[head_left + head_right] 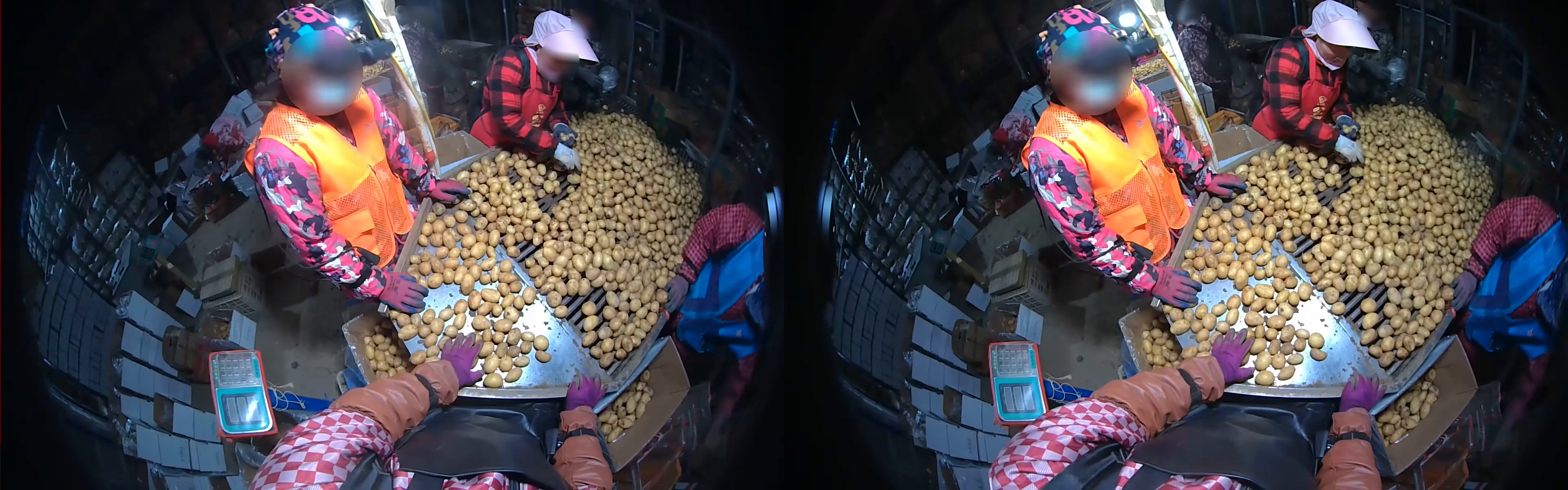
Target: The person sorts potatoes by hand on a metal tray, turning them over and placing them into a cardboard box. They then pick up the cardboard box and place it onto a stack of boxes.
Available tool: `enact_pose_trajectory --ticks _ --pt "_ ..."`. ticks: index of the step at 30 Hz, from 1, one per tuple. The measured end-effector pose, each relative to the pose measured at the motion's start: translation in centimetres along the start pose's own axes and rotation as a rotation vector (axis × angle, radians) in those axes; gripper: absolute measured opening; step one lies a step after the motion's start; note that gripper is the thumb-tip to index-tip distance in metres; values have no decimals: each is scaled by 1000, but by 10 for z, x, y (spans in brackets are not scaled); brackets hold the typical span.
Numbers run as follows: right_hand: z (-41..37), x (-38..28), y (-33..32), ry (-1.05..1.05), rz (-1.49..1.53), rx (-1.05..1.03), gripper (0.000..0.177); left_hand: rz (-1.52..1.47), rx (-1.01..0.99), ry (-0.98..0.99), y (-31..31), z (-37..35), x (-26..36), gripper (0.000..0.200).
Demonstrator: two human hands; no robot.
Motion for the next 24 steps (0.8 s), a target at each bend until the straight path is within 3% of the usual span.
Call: enact_pose_trajectory --ticks 13,20,24 --pt "-1 3 5 -17 -87 11 32 -33 98 36 -6 -7 4 84" --pt "-4 -2 -4 -74 -73 118 28 60 140 298 -8 -18 29 76" --pt "-4 -5 -8 -87 -56 171 26 130 134 384 -15 19 27 81"
Point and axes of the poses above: each hand's wrist, its own z-axis towards the middle knuckle, its own y-axis out of the palm, x = y × z, the point moved 10 cm from there along z, towards the middle knuckle, and after that the axes turned 15 degrees about -y, right-handed, at the moved point
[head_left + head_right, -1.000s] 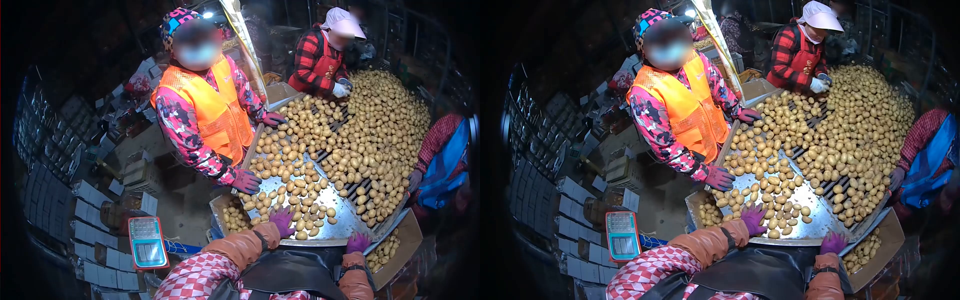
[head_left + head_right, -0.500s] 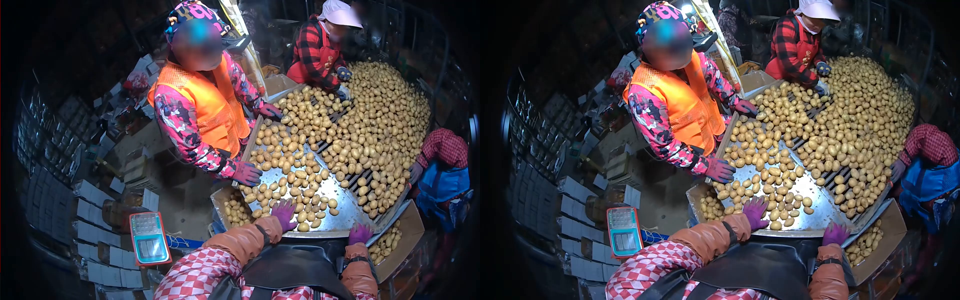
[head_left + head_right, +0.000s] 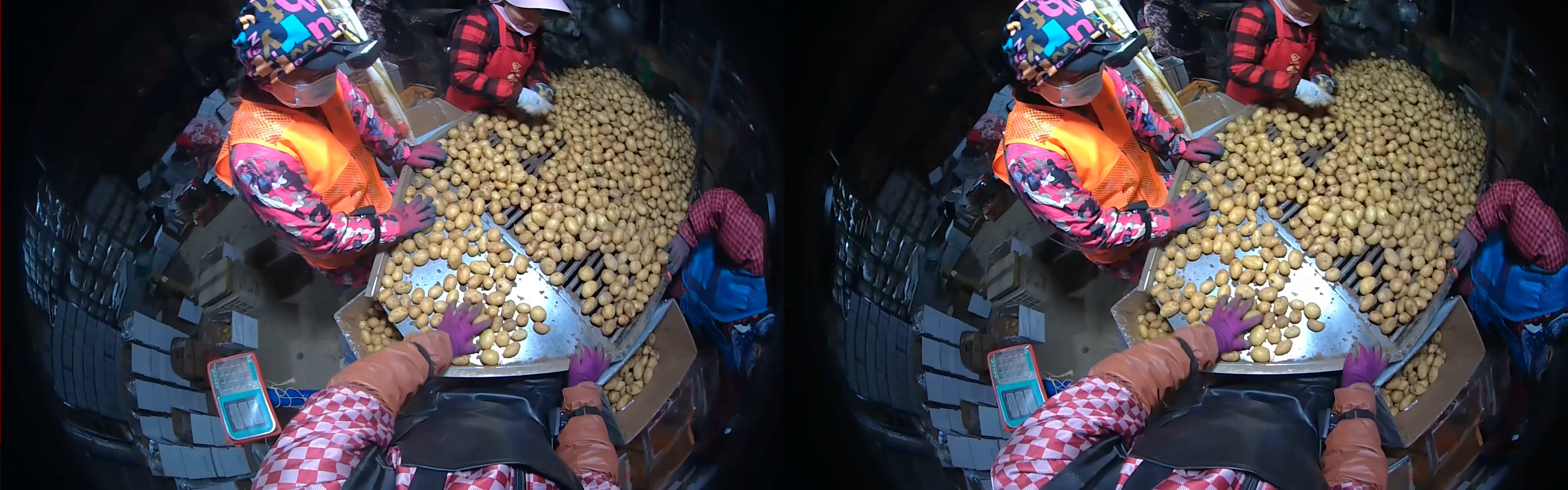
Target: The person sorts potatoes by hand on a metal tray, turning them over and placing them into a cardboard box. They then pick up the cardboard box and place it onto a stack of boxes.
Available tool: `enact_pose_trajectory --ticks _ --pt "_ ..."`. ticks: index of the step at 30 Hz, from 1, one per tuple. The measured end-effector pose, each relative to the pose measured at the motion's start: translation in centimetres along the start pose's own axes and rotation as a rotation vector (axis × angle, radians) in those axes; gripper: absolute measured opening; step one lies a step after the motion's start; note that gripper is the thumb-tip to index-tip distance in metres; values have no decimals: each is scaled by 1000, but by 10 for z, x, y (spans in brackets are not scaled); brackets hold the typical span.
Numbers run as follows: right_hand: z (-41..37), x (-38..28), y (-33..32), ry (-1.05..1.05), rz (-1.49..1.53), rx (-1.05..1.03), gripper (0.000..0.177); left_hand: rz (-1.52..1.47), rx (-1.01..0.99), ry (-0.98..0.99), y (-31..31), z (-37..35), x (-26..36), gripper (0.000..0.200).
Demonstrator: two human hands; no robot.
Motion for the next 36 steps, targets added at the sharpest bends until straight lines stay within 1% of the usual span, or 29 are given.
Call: enact_pose_trajectory --ticks 1,2,4,7,8,9,11,14,15,18,19,21,22,23,26,27,30,32,33,34,35,36 --pt "0 2 4 33 -7 -68 26 -25 35 -28 -6 12 -6 86" --pt "1 1 1 29 -2 -60 26 -21 17 -88 -3 25 -17 89" --pt "2 -3 -3 23 11 -47 27 -3 -3 -217 -19 39 -33 92" --pt "-3 -2 -7 -2 -3 -7 27 -68 -44 -366 -17 40 -40 88" --pt "-6 -3 -4 -15 -4 9 27 -84 -37 -358 -13 39 -37 84" --pt "-6 -3 -2 -43 -16 31 34 -100 -32 -351 -6 34 -34 80" --pt "-6 -5 -3 -28 -9 24 34 -142 11 -323 -1 22 -28 71" --pt "-6 -5 -7 -53 -23 72 33 -200 74 -145 3 -3 -17 68" --pt "-7 -6 -7 -67 -29 95 33 -182 147 -93 -2 -17 -16 64" --pt "-3 -1 -4 22 19 3 31 -204 144 -159 -4 -39 -26 65" --pt "-2 -3 -6 18 23 17 31 -178 202 -254 -20 -48 -30 66" --pt "-2 -5 -10 14 30 43 30 -233 195 -359 -29 -54 -34 68" --pt "-2 -5 -10 20 34 45 30 -259 193 -407 -31 -53 -37 69" --pt "-2 -4 -10 27 37 47 30 -215 246 -410 -38 -52 -30 72" --pt "-1 -3 -9 46 52 32 31 -244 139 -263 -51 -22 8 73" --pt "-2 -3 -8 50 57 20 31 -276 210 -165 -43 -14 20 70" --pt "-1 -1 -7 60 48 0 32 -192 290 -18 -55 19 49 68" --pt "-1 -1 -7 24 41 41 35 -145 268 -27 -44 53 27 66" --pt "-5 -1 -6 10 37 54 36 -120 201 -177 -48 69 6 64" --pt "-6 1 -5 15 36 37 37 -218 -68 -280 -37 84 -19 63" --pt "-8 3 -2 49 34 -12 39 -234 -17 -456 -32 81 -56 64" --pt "-6 3 0 83 33 -58 40 -50 331 -378 -25 67 -81 69"
Point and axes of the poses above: each hand's wrist, its own z-axis towards the middle knuckle, its own y-axis out of the palm, x = y × z, the point moved 10 cm from there along z, towards the middle knuckle, and after that the axes turned 15 degrees about -y, right-handed, at the moved point
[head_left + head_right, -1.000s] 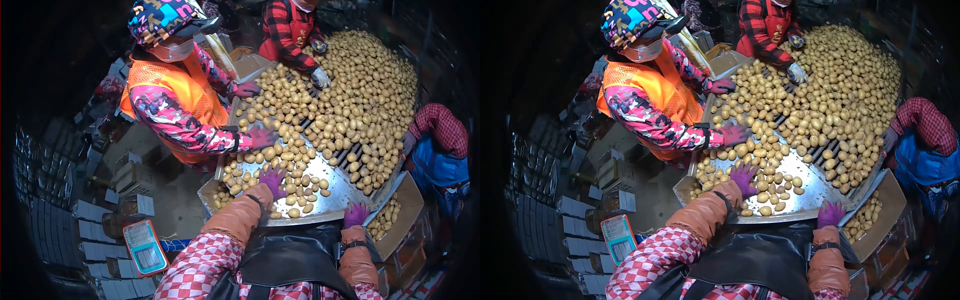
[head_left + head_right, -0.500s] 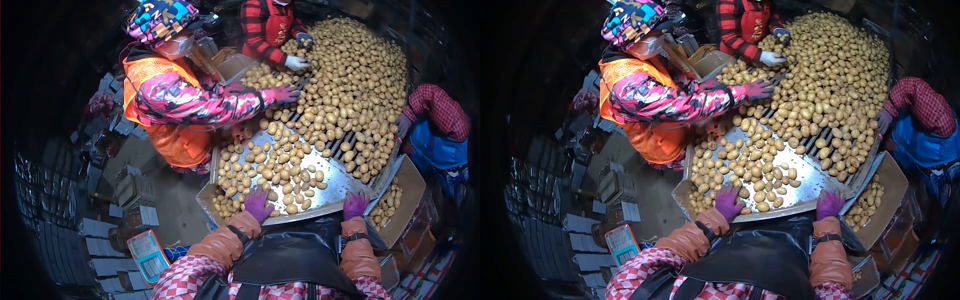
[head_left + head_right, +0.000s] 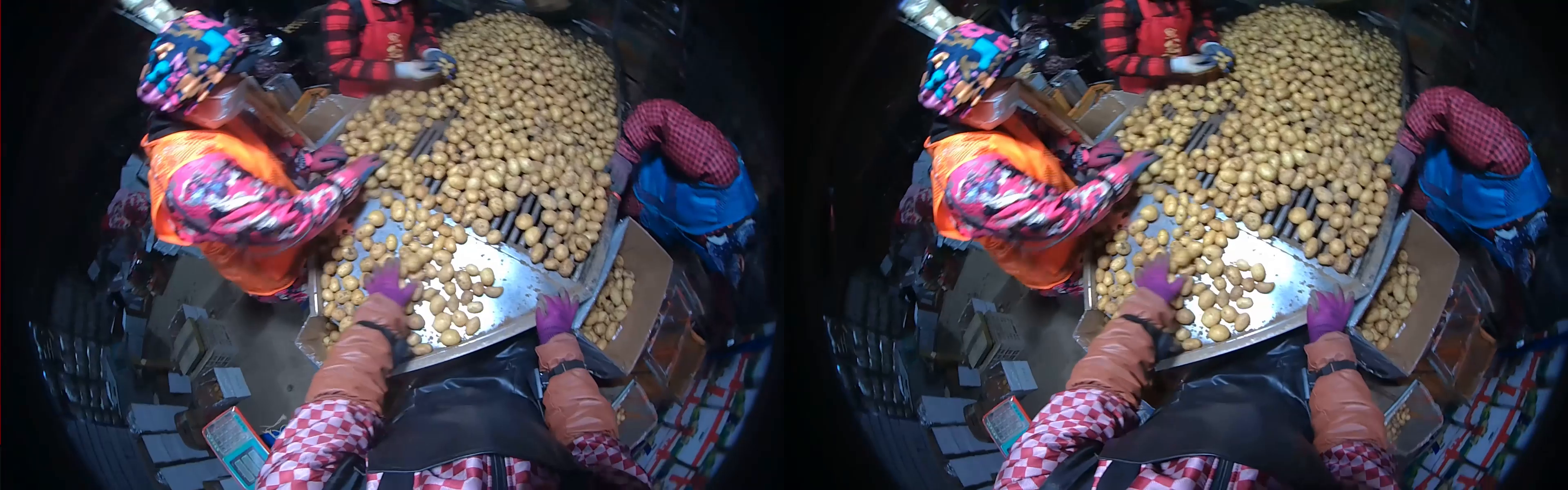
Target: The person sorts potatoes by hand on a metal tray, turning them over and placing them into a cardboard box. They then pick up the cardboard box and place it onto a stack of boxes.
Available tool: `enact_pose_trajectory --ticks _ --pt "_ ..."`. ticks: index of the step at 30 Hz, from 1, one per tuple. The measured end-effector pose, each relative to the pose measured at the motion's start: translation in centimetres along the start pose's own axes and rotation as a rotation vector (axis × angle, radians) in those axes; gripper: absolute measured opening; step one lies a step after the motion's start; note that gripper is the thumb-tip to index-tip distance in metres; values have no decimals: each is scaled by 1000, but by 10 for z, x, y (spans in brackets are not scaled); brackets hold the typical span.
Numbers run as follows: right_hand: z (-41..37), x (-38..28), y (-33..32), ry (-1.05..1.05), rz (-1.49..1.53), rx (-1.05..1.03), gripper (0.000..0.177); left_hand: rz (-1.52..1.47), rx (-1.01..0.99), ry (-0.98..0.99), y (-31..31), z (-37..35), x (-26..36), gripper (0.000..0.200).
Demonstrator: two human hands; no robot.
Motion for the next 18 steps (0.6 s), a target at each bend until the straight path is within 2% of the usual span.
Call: enact_pose_trajectory --ticks 2,3,4,5,6,8,10,11,14,17,18 --pt "-5 4 11 -12 -14 14 41 -112 -271 -40 37 -4 -40 72" --pt "-3 -12 -5 -58 -24 -151 49 43 -258 -4 33 -19 -41 69" --pt "-2 -30 -25 -113 -26 -317 57 -124 -120 114 30 -32 -46 69" --pt "-4 -48 -46 -170 -18 -474 65 -240 -124 64 24 -45 -53 71" --pt "-2 -41 -33 -126 17 -452 56 -344 -211 9 17 -54 -51 73" --pt "3 -15 -5 -31 17 -221 40 -503 -167 75 -1 -71 -43 74" --pt "5 -6 4 -9 -34 -24 30 -369 -129 124 6 -78 -45 75" --pt "4 -7 4 -10 -66 41 27 -327 -122 100 12 -81 -44 76" --pt "4 -5 1 38 4 47 29 -75 -235 -79 8 -89 -21 78" --pt "1 -5 -3 58 42 55 32 -134 -220 -188 6 -100 -9 78" --pt "0 -6 -3 61 46 59 33 -229 -174 -147 -1 -106 1 78"
Point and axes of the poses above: each hand's wrist, its own z-axis towards the middle knuckle, its own y-axis out of the palm, x = y × z, the point moved 10 cm from there along z, towards the middle knuckle, and after that the axes turned 15 degrees about -y, right-handed, at the moved point
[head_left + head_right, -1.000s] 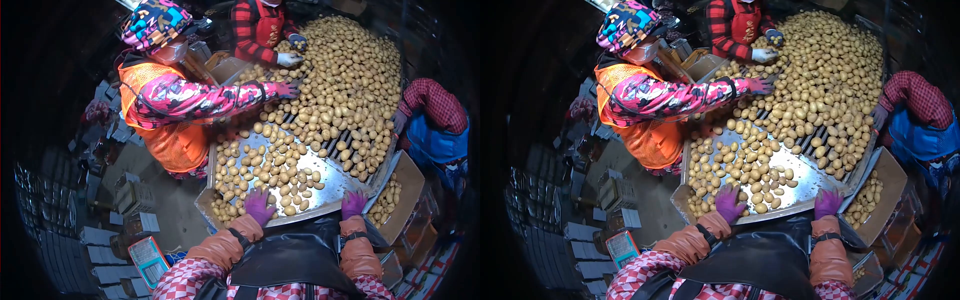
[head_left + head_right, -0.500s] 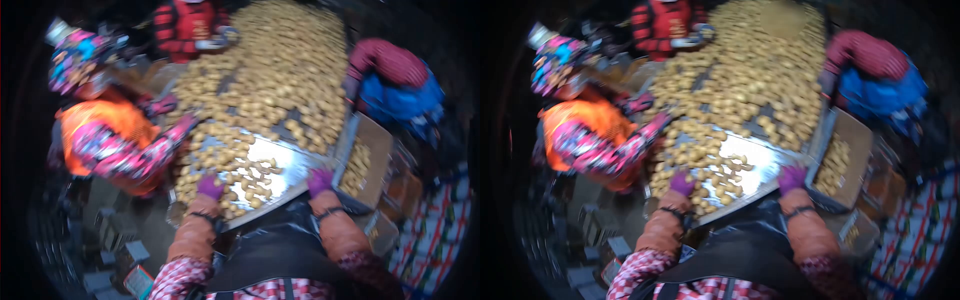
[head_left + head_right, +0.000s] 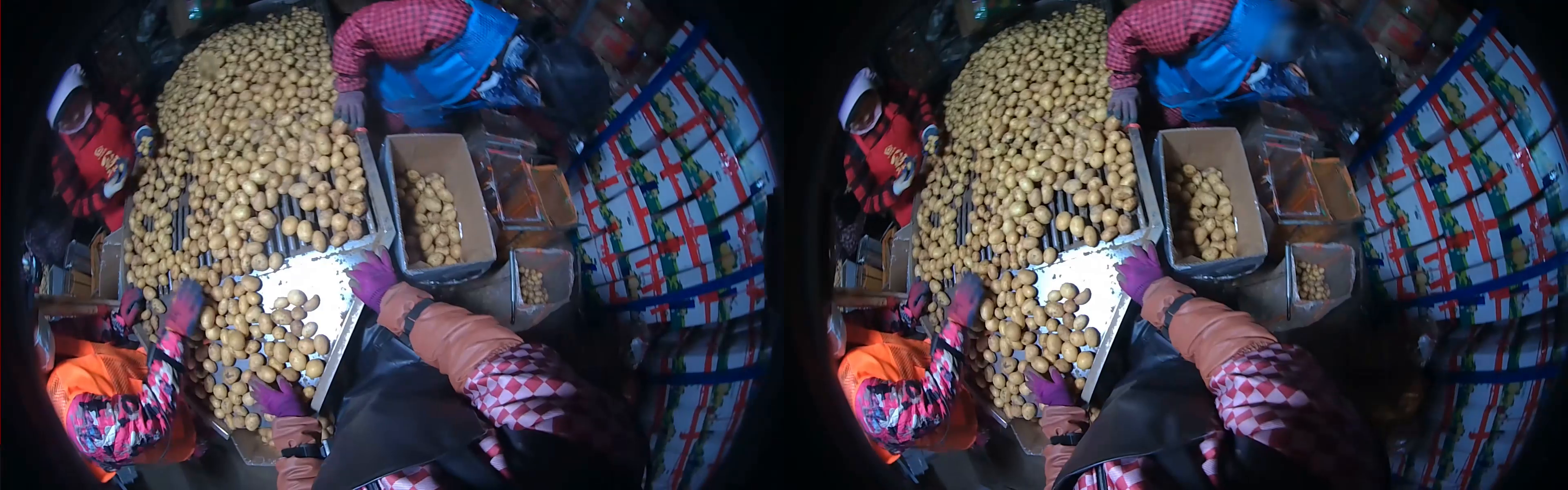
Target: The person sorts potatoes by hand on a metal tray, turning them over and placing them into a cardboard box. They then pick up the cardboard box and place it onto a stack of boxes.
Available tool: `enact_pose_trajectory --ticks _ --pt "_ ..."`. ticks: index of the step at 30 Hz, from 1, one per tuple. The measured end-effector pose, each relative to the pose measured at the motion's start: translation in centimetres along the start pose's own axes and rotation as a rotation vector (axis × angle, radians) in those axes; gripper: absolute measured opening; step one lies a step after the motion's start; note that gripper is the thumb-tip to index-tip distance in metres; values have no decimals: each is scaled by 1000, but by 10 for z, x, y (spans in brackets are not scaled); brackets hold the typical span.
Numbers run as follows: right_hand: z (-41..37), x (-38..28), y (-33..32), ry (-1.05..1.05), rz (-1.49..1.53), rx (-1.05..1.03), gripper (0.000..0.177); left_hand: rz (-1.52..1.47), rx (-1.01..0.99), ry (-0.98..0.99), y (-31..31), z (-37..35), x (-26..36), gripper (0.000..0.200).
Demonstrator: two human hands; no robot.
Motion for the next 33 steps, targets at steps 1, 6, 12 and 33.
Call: enact_pose_trajectory --ticks 1,6,12,33 --pt "-2 -2 -1 -8 2 8 34 -96 37 51 -5 -9 14 78" --pt "0 2 7 26 51 -69 38 97 -49 428 7 -49 83 72" --pt "0 76 -19 -88 1227 375 36 36 -7 492 13 -47 71 69" --pt "-7 435 -190 115 255 1119 73 253 -190 907 156 -73 282 89"
Point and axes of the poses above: each hand's wrist, its own z-axis towards the middle knuckle, its own y-axis out of the palm, x = y × z, the point moved 10 cm from there along z, towards the middle knuckle, and after that the axes turned 15 degrees about -y, right-handed, at the moved point
